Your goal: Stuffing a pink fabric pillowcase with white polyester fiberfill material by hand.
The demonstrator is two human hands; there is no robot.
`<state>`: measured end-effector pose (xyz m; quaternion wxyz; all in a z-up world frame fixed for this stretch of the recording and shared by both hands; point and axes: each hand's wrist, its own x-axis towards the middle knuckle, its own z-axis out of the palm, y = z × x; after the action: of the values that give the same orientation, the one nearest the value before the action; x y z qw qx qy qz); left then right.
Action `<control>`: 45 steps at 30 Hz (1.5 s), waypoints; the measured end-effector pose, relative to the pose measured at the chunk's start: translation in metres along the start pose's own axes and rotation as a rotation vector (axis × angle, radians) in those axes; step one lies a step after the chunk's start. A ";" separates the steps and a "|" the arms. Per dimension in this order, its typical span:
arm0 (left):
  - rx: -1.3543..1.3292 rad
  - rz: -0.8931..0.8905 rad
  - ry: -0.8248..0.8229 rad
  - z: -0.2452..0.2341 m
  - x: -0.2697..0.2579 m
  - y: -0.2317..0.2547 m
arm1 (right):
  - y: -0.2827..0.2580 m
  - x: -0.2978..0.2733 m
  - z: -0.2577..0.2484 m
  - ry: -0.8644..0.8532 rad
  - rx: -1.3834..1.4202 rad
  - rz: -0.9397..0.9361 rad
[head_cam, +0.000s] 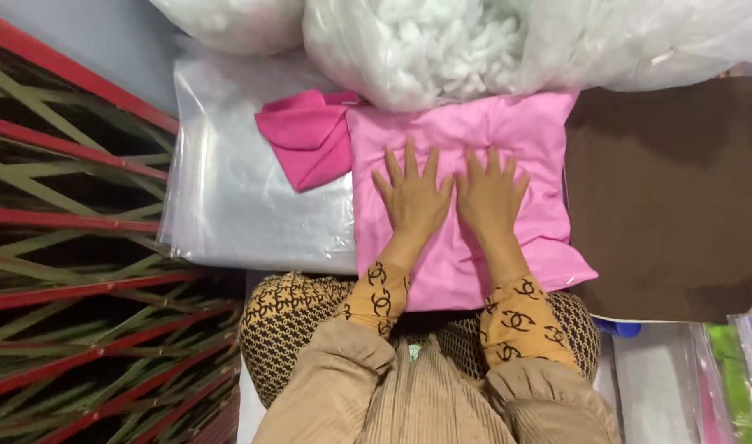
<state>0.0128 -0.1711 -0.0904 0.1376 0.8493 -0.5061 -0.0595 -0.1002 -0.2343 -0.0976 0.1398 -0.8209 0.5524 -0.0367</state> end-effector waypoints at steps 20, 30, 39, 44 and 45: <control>0.044 0.177 -0.024 0.027 0.068 -0.001 | 0.045 0.074 0.004 0.154 0.017 -0.144; -0.029 -0.002 -0.004 0.006 -0.034 -0.014 | 0.006 -0.029 0.013 0.179 0.067 -0.030; -0.057 0.047 0.094 -0.006 -0.077 -0.006 | -0.018 -0.080 -0.018 0.148 0.167 0.082; -0.002 0.090 0.128 0.027 -0.078 -0.018 | 0.004 -0.069 0.033 0.066 0.105 0.080; -0.006 0.086 0.133 0.010 -0.085 -0.016 | -0.007 -0.081 0.015 0.069 0.101 0.075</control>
<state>-0.0168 -0.0907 -0.1081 0.1758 0.8284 -0.5318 0.0014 -0.1221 -0.1549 -0.1029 0.1631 -0.7899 0.5846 -0.0875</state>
